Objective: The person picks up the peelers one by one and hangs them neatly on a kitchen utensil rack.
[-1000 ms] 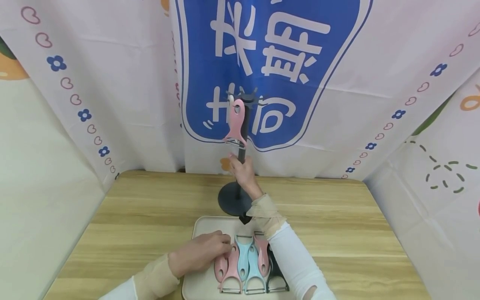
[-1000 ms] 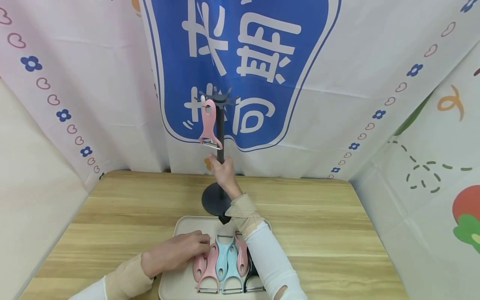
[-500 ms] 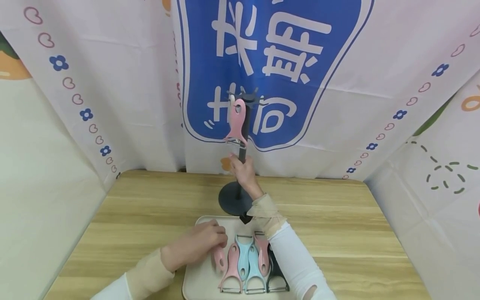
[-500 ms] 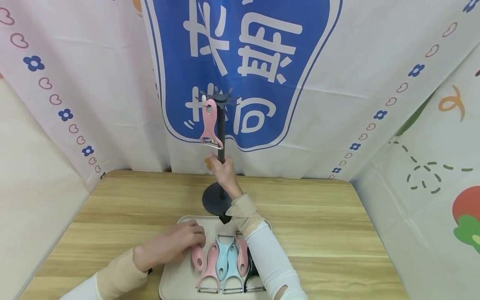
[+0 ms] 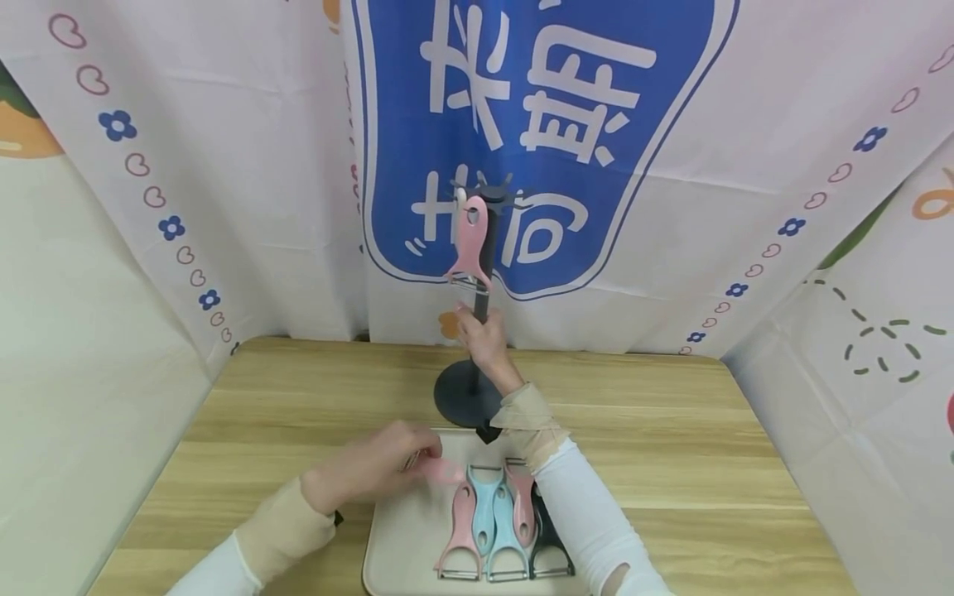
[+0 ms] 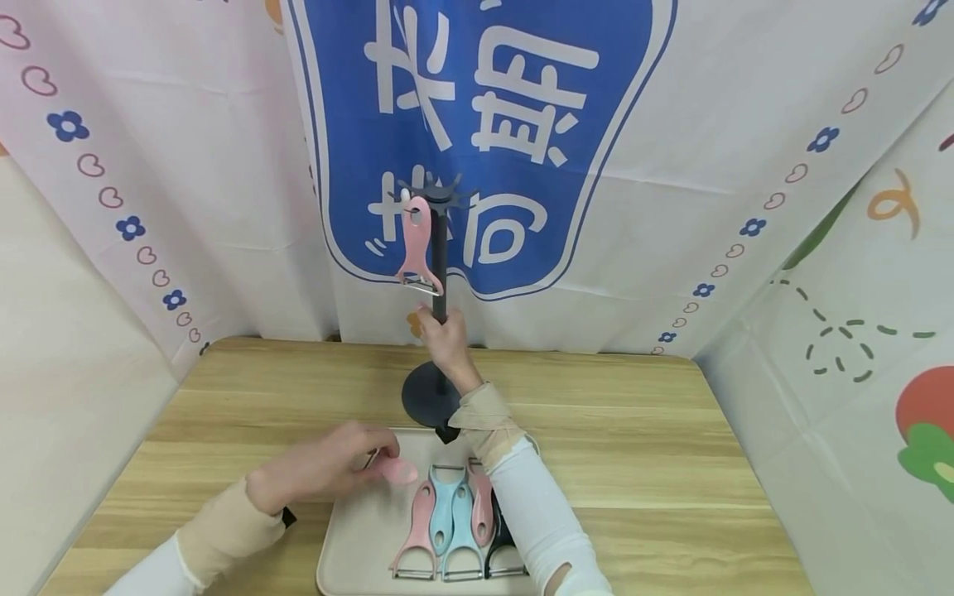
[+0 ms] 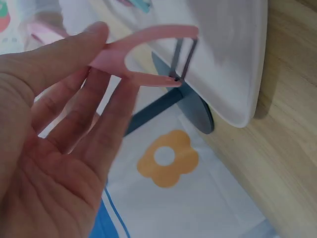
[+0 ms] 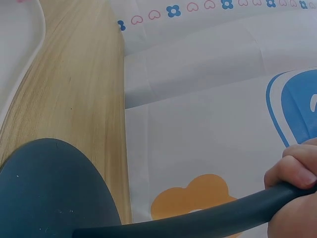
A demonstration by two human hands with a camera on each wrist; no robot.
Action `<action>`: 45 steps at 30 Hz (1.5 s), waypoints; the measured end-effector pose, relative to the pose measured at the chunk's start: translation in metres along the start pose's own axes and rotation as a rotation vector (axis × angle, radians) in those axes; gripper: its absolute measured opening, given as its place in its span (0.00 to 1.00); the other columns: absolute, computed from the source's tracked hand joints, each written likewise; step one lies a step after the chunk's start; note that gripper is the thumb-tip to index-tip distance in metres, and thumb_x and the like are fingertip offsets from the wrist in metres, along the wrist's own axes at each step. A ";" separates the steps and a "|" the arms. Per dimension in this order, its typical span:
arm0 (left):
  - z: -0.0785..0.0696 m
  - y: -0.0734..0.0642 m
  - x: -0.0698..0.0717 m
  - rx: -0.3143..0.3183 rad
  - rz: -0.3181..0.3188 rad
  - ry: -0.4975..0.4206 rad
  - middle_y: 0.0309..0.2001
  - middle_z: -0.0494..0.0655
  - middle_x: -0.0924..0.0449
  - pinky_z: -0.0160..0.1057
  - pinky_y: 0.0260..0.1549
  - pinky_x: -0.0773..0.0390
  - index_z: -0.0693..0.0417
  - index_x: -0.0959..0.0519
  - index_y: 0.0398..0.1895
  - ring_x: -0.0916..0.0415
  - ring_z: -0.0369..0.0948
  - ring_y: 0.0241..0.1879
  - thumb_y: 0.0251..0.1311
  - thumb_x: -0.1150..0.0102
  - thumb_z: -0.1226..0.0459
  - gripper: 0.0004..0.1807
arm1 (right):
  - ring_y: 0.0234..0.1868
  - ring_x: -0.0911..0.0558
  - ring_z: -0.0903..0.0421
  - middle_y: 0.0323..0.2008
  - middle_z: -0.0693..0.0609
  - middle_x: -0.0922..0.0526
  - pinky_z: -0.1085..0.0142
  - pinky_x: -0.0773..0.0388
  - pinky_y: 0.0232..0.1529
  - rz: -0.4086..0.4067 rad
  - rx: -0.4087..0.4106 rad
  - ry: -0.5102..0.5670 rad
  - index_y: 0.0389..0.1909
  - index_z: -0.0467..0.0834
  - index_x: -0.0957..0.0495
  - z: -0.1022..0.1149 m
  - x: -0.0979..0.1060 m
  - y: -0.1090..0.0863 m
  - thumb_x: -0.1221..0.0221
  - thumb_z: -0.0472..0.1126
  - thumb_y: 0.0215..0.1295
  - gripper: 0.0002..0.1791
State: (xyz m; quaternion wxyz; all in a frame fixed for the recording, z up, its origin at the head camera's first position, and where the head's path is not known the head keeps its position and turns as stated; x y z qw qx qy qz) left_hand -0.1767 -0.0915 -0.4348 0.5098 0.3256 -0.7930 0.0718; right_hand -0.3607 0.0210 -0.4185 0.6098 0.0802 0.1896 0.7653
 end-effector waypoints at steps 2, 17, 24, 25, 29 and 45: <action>0.005 0.001 0.004 0.026 -0.014 -0.052 0.34 0.40 0.17 0.34 0.36 0.17 0.52 0.17 0.38 0.22 0.36 0.33 0.63 0.32 0.76 0.10 | 0.08 0.42 0.63 0.08 0.63 0.39 0.68 0.46 0.12 0.000 0.004 0.003 0.11 0.48 0.38 0.000 0.000 0.000 0.48 0.38 0.81 0.30; 0.036 0.006 0.054 0.204 -0.192 -0.249 0.53 0.48 0.12 0.38 0.47 0.12 0.52 0.16 0.57 0.13 0.47 0.53 0.64 0.28 0.74 0.20 | 0.08 0.41 0.63 0.07 0.63 0.38 0.68 0.44 0.12 -0.015 0.018 -0.013 0.10 0.50 0.38 0.000 0.001 0.000 0.46 0.42 0.79 0.30; 0.039 0.017 0.094 0.181 -0.345 -0.359 0.57 0.51 0.13 0.42 0.48 0.12 0.54 0.19 0.63 0.13 0.50 0.55 0.62 0.28 0.77 0.27 | 0.08 0.40 0.63 0.07 0.63 0.37 0.69 0.43 0.12 -0.038 0.007 -0.020 0.10 0.50 0.37 0.000 0.004 -0.001 0.44 0.41 0.79 0.30; 0.040 0.018 0.098 0.182 -0.367 -0.369 0.56 0.51 0.13 0.42 0.49 0.12 0.54 0.19 0.63 0.13 0.51 0.56 0.62 0.28 0.77 0.27 | 0.08 0.39 0.63 0.07 0.62 0.37 0.69 0.43 0.12 -0.039 0.003 -0.022 0.10 0.50 0.37 -0.001 0.004 -0.001 0.44 0.42 0.79 0.30; 0.044 0.021 0.115 0.180 -0.444 -0.387 0.54 0.55 0.13 0.44 0.47 0.12 0.57 0.19 0.62 0.14 0.54 0.55 0.62 0.28 0.76 0.25 | 0.08 0.40 0.63 0.07 0.63 0.37 0.69 0.44 0.12 -0.032 -0.004 -0.035 0.10 0.50 0.37 -0.001 0.003 -0.001 0.44 0.42 0.79 0.31; 0.061 0.041 0.167 0.174 -0.608 -0.346 0.56 0.55 0.12 0.33 0.62 0.21 0.61 0.18 0.63 0.15 0.39 0.55 0.66 0.29 0.72 0.21 | 0.08 0.40 0.63 0.08 0.62 0.37 0.68 0.45 0.12 -0.014 -0.005 -0.020 0.10 0.49 0.37 -0.001 0.001 -0.001 0.47 0.39 0.80 0.31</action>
Point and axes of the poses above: each hand's wrist, its own y-axis towards the middle knuckle, its own x-axis out of the back of the hand, z = x × y, the point moved 8 cm from there along y, towards the middle knuckle
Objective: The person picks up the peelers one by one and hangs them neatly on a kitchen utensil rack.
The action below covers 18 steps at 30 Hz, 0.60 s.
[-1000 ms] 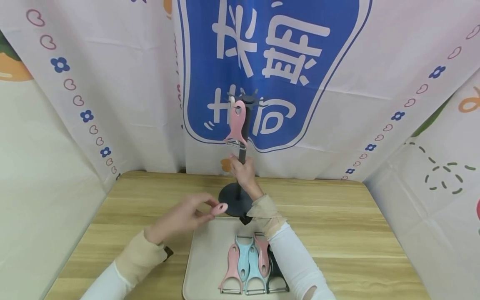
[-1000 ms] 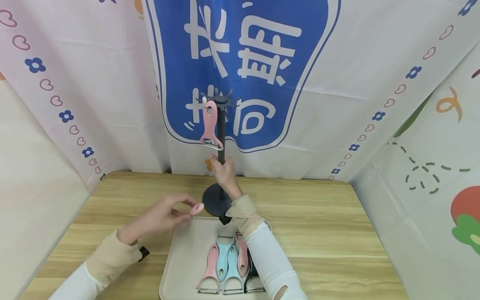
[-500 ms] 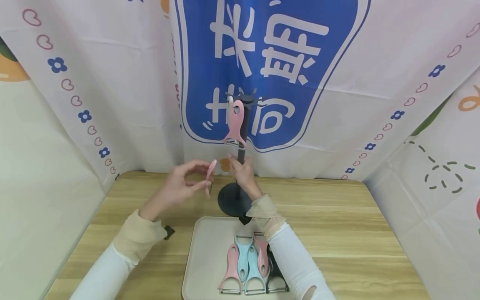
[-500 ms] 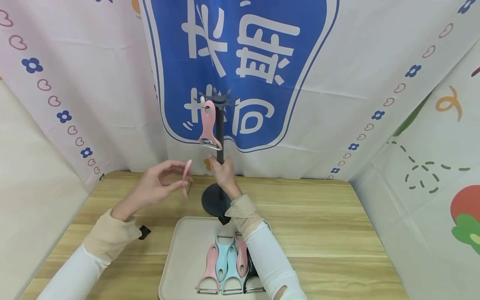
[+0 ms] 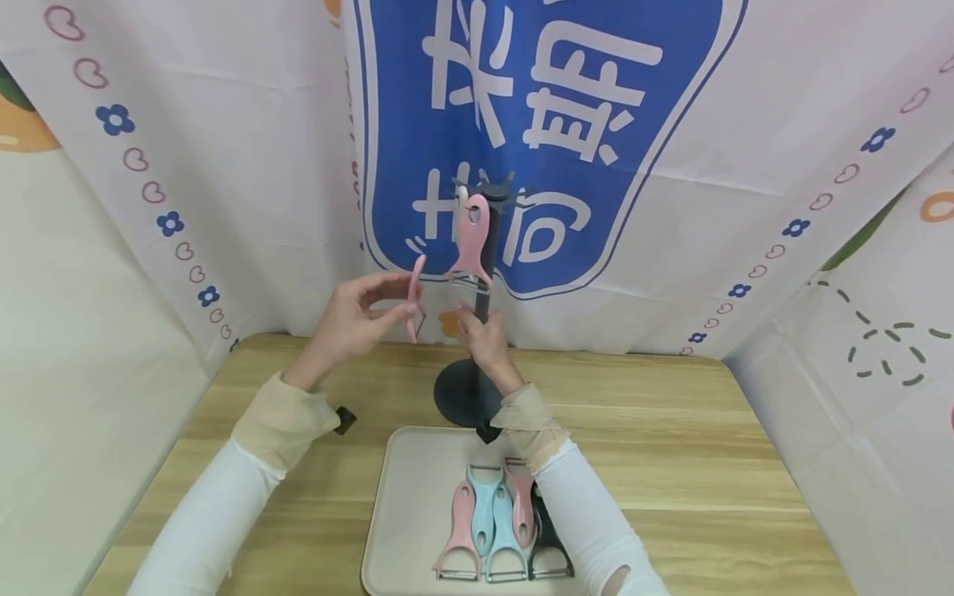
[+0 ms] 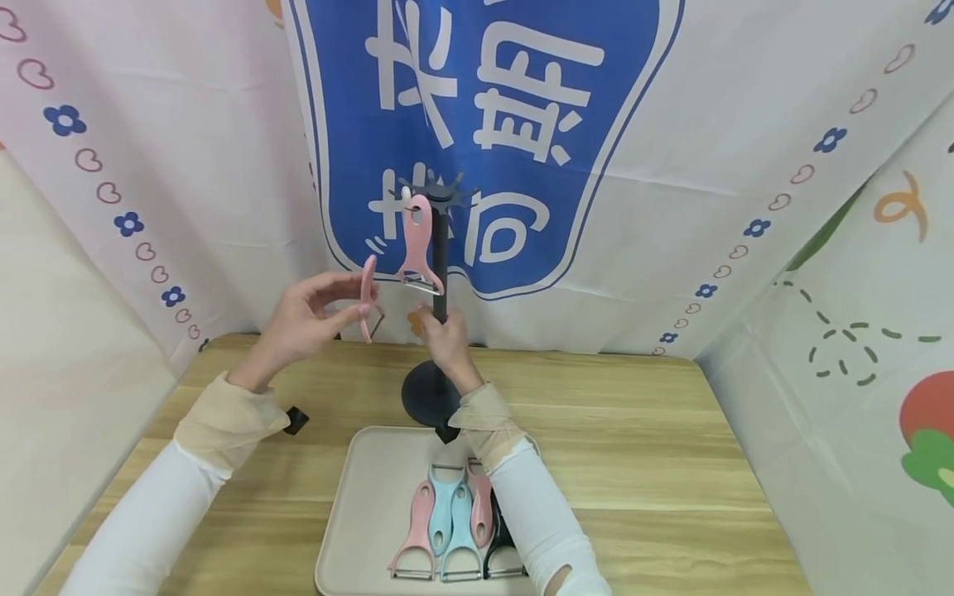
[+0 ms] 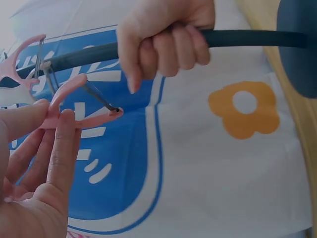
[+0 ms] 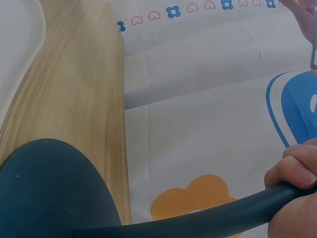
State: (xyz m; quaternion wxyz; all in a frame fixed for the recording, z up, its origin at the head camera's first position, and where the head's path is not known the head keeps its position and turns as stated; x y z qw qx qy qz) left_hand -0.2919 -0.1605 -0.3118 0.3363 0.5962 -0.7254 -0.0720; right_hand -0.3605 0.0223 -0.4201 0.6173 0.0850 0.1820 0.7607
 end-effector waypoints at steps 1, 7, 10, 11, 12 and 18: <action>-0.002 0.004 0.002 -0.006 -0.008 -0.002 0.56 0.56 0.12 0.33 0.63 0.20 0.61 0.18 0.62 0.15 0.38 0.55 0.66 0.29 0.72 0.21 | 0.08 0.40 0.63 0.08 0.62 0.37 0.68 0.44 0.12 0.002 0.002 -0.005 0.10 0.49 0.36 0.000 0.000 0.000 0.47 0.39 0.81 0.31; -0.021 0.026 0.012 -0.076 -0.078 -0.025 0.54 0.57 0.12 0.39 0.62 0.19 0.63 0.18 0.59 0.15 0.37 0.53 0.66 0.29 0.74 0.19 | 0.09 0.39 0.62 0.09 0.61 0.36 0.68 0.43 0.12 0.019 0.028 -0.024 0.12 0.48 0.36 0.003 -0.001 0.001 0.45 0.43 0.82 0.30; -0.029 0.035 0.012 -0.084 -0.091 -0.033 0.53 0.60 0.12 0.41 0.62 0.18 0.63 0.19 0.59 0.14 0.38 0.51 0.67 0.30 0.73 0.19 | 0.09 0.39 0.62 0.09 0.61 0.36 0.67 0.43 0.12 0.016 0.037 -0.031 0.13 0.47 0.36 0.003 -0.001 0.001 0.45 0.43 0.81 0.29; -0.030 0.038 0.012 -0.078 -0.093 -0.033 0.53 0.60 0.13 0.41 0.62 0.19 0.63 0.19 0.59 0.14 0.38 0.50 0.67 0.30 0.72 0.19 | 0.08 0.39 0.62 0.09 0.62 0.36 0.67 0.43 0.12 0.013 0.038 -0.036 0.13 0.47 0.35 0.003 -0.001 0.001 0.45 0.43 0.81 0.29; -0.031 0.040 0.012 -0.069 -0.096 -0.033 0.53 0.61 0.13 0.41 0.63 0.19 0.63 0.20 0.59 0.13 0.39 0.50 0.68 0.30 0.72 0.19 | 0.08 0.39 0.63 0.09 0.62 0.36 0.67 0.44 0.12 0.011 0.040 -0.040 0.13 0.47 0.35 0.003 -0.002 0.001 0.46 0.43 0.81 0.29; -0.035 0.055 0.011 -0.046 -0.148 -0.031 0.54 0.63 0.13 0.46 0.65 0.20 0.64 0.19 0.60 0.12 0.47 0.49 0.68 0.31 0.73 0.18 | 0.09 0.39 0.64 0.09 0.62 0.36 0.68 0.44 0.12 0.000 0.041 -0.031 0.12 0.48 0.36 0.004 0.000 0.002 0.45 0.42 0.79 0.29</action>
Point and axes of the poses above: each hand's wrist, its own y-axis towards the middle knuckle, its own x-axis out of the back of the hand, z = x × y, the point moved 8 cm from there along y, towards the middle knuckle
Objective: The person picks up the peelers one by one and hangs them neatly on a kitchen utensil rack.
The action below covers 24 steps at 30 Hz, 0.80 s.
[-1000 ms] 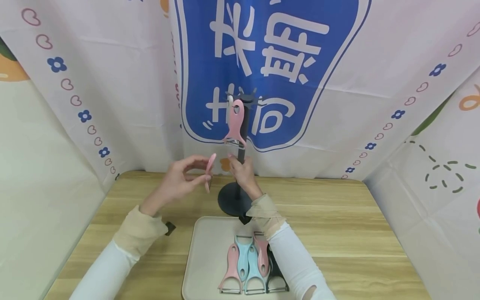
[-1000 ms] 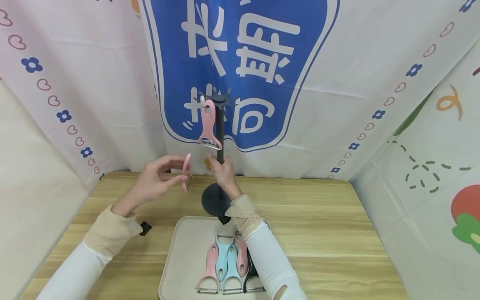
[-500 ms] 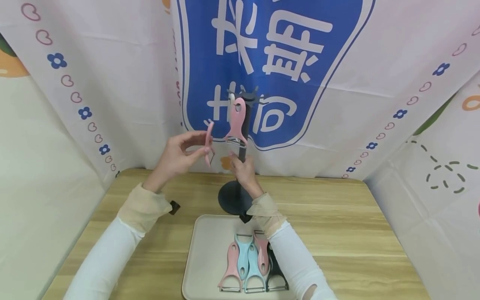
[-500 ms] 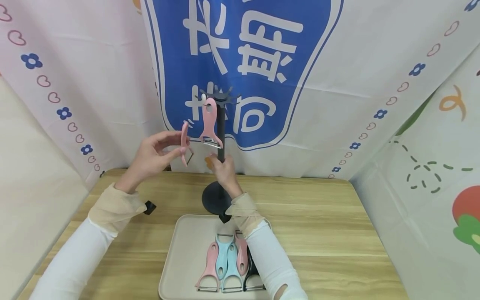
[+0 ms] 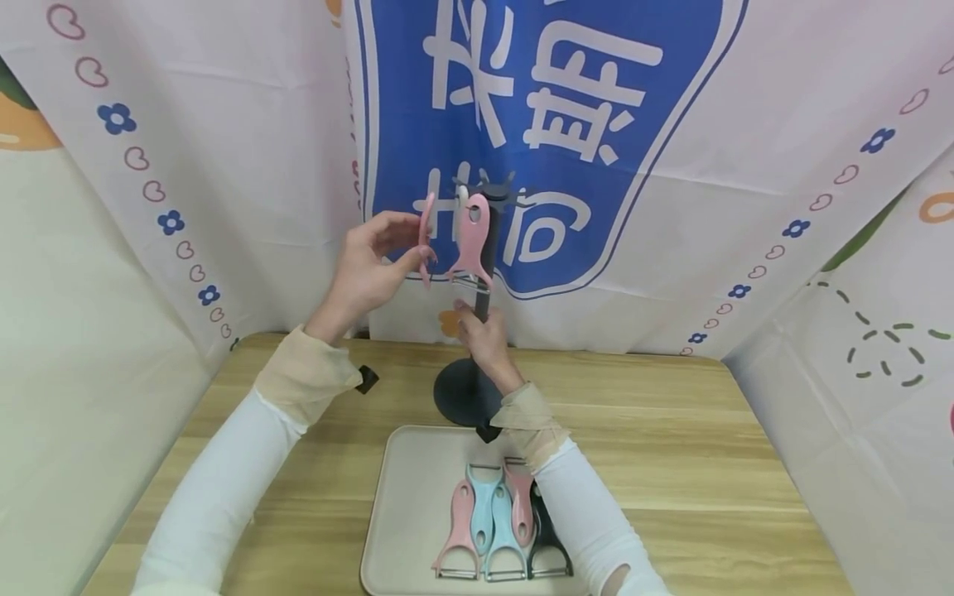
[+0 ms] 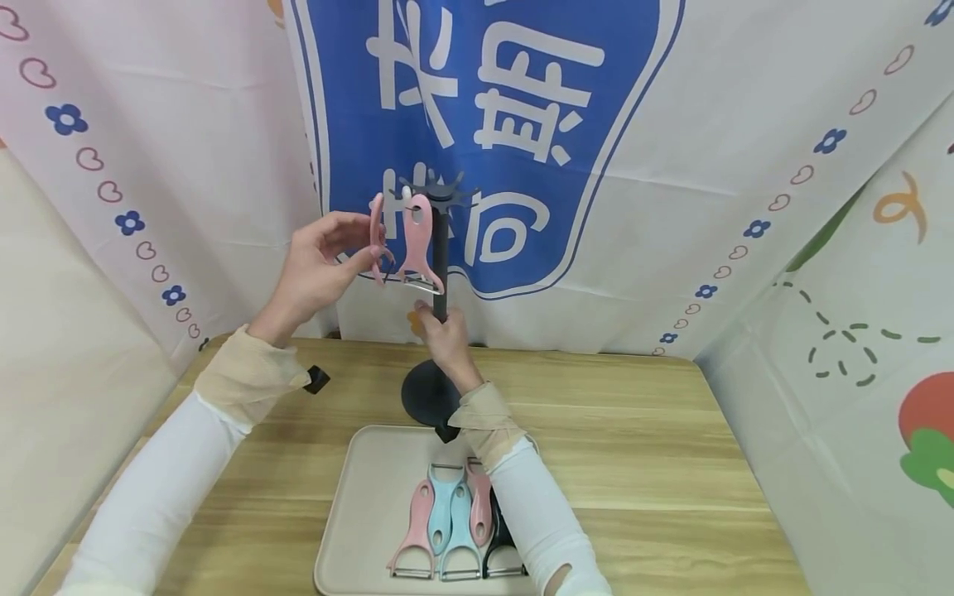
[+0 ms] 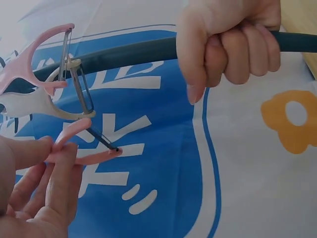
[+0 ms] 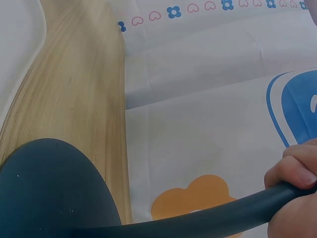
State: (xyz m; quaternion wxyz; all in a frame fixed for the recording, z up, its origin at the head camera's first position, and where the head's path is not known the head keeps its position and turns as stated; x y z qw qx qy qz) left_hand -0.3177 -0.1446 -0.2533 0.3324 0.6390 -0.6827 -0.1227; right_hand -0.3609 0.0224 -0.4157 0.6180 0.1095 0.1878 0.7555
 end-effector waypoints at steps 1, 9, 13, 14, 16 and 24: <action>-0.001 0.002 0.000 0.001 -0.012 0.004 0.54 0.62 0.13 0.47 0.65 0.20 0.64 0.19 0.60 0.12 0.48 0.50 0.68 0.31 0.73 0.19 | 0.09 0.39 0.64 0.09 0.62 0.36 0.68 0.44 0.12 0.001 0.000 0.001 0.12 0.48 0.36 0.000 0.000 0.000 0.45 0.42 0.79 0.29; -0.006 0.018 -0.004 0.022 -0.054 0.031 0.54 0.59 0.12 0.48 0.67 0.22 0.60 0.18 0.62 0.13 0.52 0.54 0.69 0.31 0.69 0.19 | 0.09 0.39 0.62 0.09 0.61 0.36 0.67 0.43 0.12 0.015 -0.012 -0.005 0.12 0.48 0.35 -0.001 0.000 -0.001 0.45 0.45 0.79 0.29; -0.005 0.024 -0.008 0.029 -0.056 0.027 0.56 0.59 0.13 0.46 0.68 0.22 0.60 0.18 0.62 0.14 0.51 0.57 0.70 0.31 0.69 0.19 | 0.09 0.39 0.62 0.10 0.61 0.36 0.68 0.43 0.13 0.022 -0.016 -0.005 0.12 0.49 0.36 -0.003 0.001 -0.001 0.46 0.45 0.80 0.29; -0.005 0.025 -0.009 0.028 -0.057 0.029 0.56 0.59 0.13 0.46 0.68 0.22 0.60 0.17 0.62 0.14 0.51 0.58 0.70 0.31 0.69 0.19 | 0.09 0.39 0.62 0.09 0.61 0.36 0.68 0.44 0.13 0.022 -0.016 -0.004 0.12 0.49 0.37 -0.004 0.002 -0.002 0.46 0.45 0.80 0.30; -0.003 0.027 -0.010 0.029 -0.059 0.030 0.56 0.59 0.13 0.46 0.68 0.22 0.60 0.17 0.63 0.15 0.51 0.58 0.70 0.31 0.68 0.19 | 0.09 0.40 0.62 0.09 0.61 0.37 0.68 0.44 0.13 0.021 -0.018 -0.004 0.12 0.49 0.37 -0.005 0.002 -0.002 0.46 0.45 0.81 0.30; -0.002 0.030 -0.010 -0.002 -0.075 0.014 0.57 0.60 0.13 0.46 0.67 0.21 0.60 0.16 0.63 0.15 0.52 0.60 0.70 0.32 0.69 0.19 | 0.09 0.39 0.61 0.09 0.60 0.36 0.67 0.43 0.13 0.025 -0.013 -0.018 0.12 0.48 0.36 -0.003 0.001 -0.002 0.46 0.45 0.82 0.31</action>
Point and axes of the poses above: each hand's wrist, its own y-axis towards the middle knuckle, its own x-axis out of the back of the hand, z = x × y, the point moved 8 cm from there along y, towards the middle knuckle
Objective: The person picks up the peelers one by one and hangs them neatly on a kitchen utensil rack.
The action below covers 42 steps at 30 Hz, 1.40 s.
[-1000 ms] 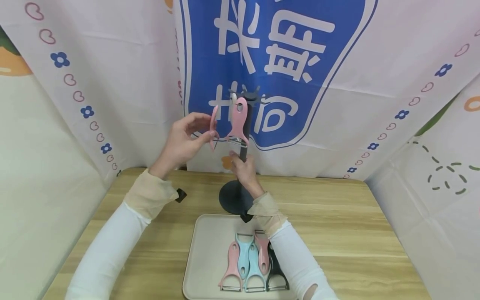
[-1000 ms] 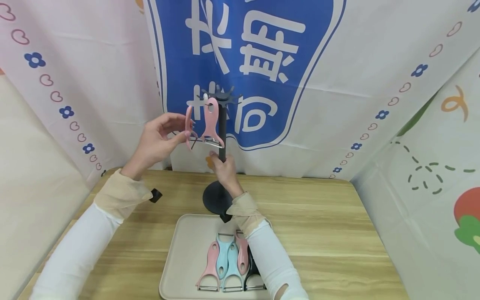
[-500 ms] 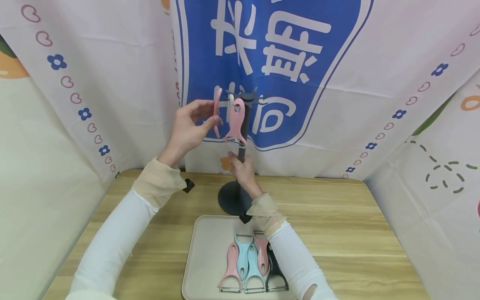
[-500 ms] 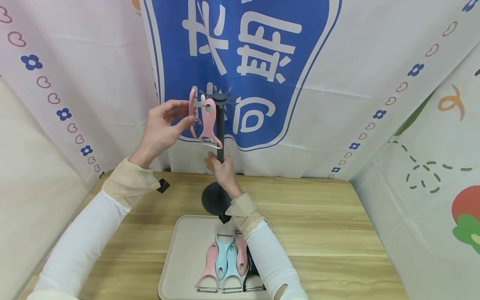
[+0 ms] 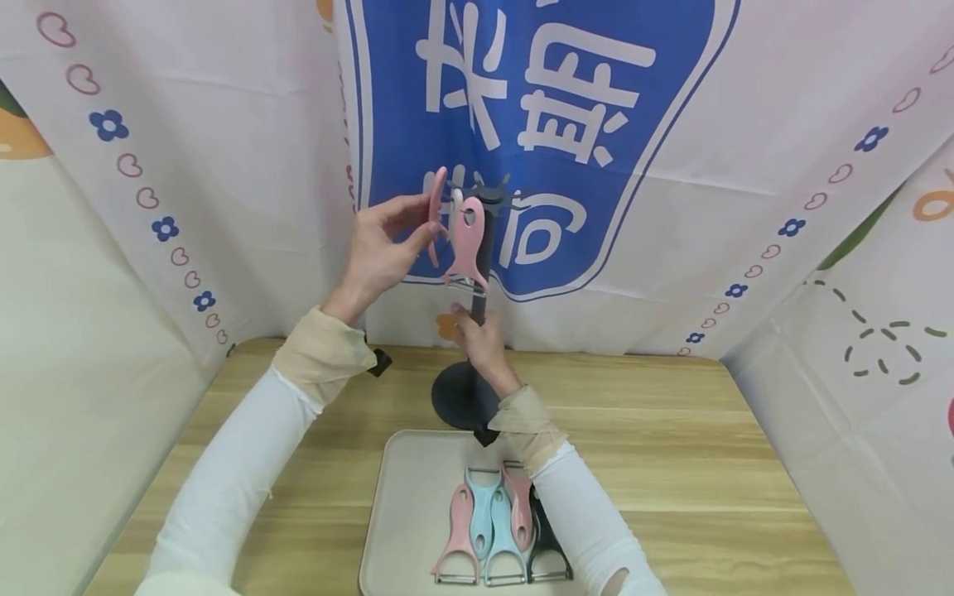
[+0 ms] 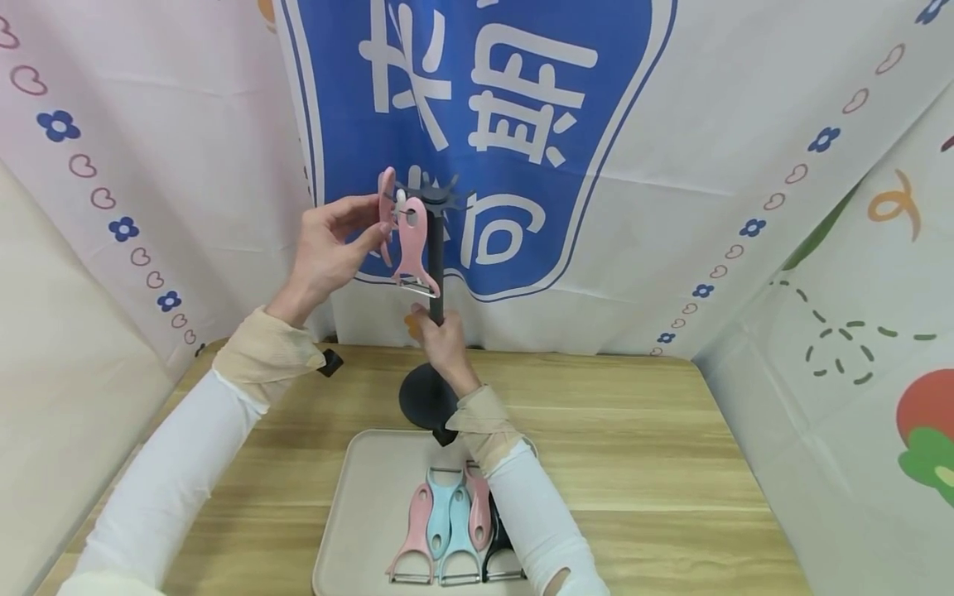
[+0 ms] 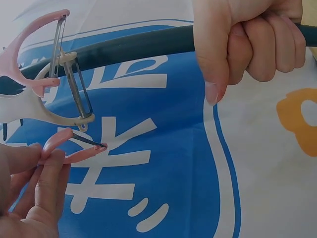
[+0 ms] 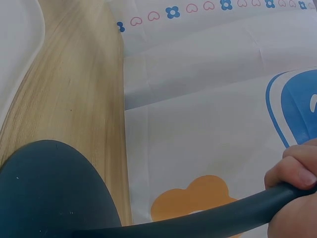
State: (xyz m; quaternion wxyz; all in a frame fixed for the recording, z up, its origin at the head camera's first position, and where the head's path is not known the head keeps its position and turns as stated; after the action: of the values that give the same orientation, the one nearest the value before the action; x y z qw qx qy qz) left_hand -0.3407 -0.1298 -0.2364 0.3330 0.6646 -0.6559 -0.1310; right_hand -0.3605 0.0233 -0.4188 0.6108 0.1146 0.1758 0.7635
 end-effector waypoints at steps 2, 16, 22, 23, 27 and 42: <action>-0.002 0.000 0.000 -0.005 0.001 0.010 0.57 0.59 0.13 0.46 0.66 0.21 0.60 0.16 0.63 0.14 0.51 0.60 0.70 0.32 0.69 0.19 | 0.09 0.39 0.61 0.09 0.60 0.36 0.67 0.44 0.13 0.000 0.006 0.006 0.12 0.48 0.36 0.001 -0.001 0.000 0.46 0.45 0.82 0.31; -0.006 -0.004 -0.007 0.017 0.018 0.001 0.59 0.58 0.13 0.51 0.67 0.22 0.58 0.16 0.64 0.15 0.51 0.60 0.71 0.32 0.68 0.19 | 0.08 0.40 0.61 0.09 0.60 0.37 0.67 0.45 0.12 -0.009 -0.004 0.000 0.12 0.47 0.36 0.000 -0.002 0.000 0.46 0.46 0.82 0.32; -0.006 -0.004 -0.010 0.022 0.033 0.027 0.60 0.58 0.13 0.52 0.67 0.21 0.57 0.17 0.65 0.15 0.51 0.60 0.72 0.33 0.68 0.20 | 0.08 0.40 0.62 0.09 0.60 0.37 0.67 0.46 0.12 -0.013 -0.012 0.011 0.11 0.47 0.36 -0.001 -0.002 0.001 0.46 0.45 0.82 0.31; -0.006 -0.004 -0.011 0.023 0.034 0.034 0.60 0.58 0.13 0.52 0.66 0.21 0.57 0.17 0.65 0.15 0.51 0.60 0.72 0.33 0.68 0.20 | 0.08 0.40 0.62 0.09 0.60 0.36 0.67 0.46 0.12 -0.013 -0.011 0.011 0.11 0.47 0.36 -0.001 -0.002 0.001 0.46 0.45 0.82 0.31; -0.007 -0.004 -0.013 0.010 0.041 0.046 0.60 0.58 0.13 0.53 0.66 0.20 0.58 0.17 0.65 0.15 0.51 0.60 0.72 0.34 0.69 0.20 | 0.08 0.40 0.61 0.09 0.61 0.36 0.66 0.46 0.12 -0.011 -0.006 0.000 0.11 0.47 0.36 -0.001 -0.002 0.000 0.47 0.44 0.82 0.31; -0.006 -0.008 -0.020 -0.003 0.114 0.038 0.62 0.55 0.15 0.46 0.58 0.15 0.54 0.19 0.69 0.16 0.49 0.61 0.74 0.38 0.71 0.22 | 0.09 0.41 0.63 0.09 0.62 0.37 0.67 0.46 0.12 -0.021 -0.014 0.007 0.12 0.46 0.36 -0.001 0.000 0.000 0.45 0.45 0.81 0.31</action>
State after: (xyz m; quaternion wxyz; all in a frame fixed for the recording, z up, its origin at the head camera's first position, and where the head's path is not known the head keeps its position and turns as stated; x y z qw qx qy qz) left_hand -0.3325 -0.1096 -0.2421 0.3532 0.6281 -0.6861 -0.1001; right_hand -0.3607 0.0233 -0.4195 0.6191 0.1058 0.1736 0.7585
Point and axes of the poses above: each hand's wrist, its own y-axis towards the middle knuckle, its own x-axis out of the back of the hand, z = x × y, the point moved 8 cm from there along y, towards the middle knuckle
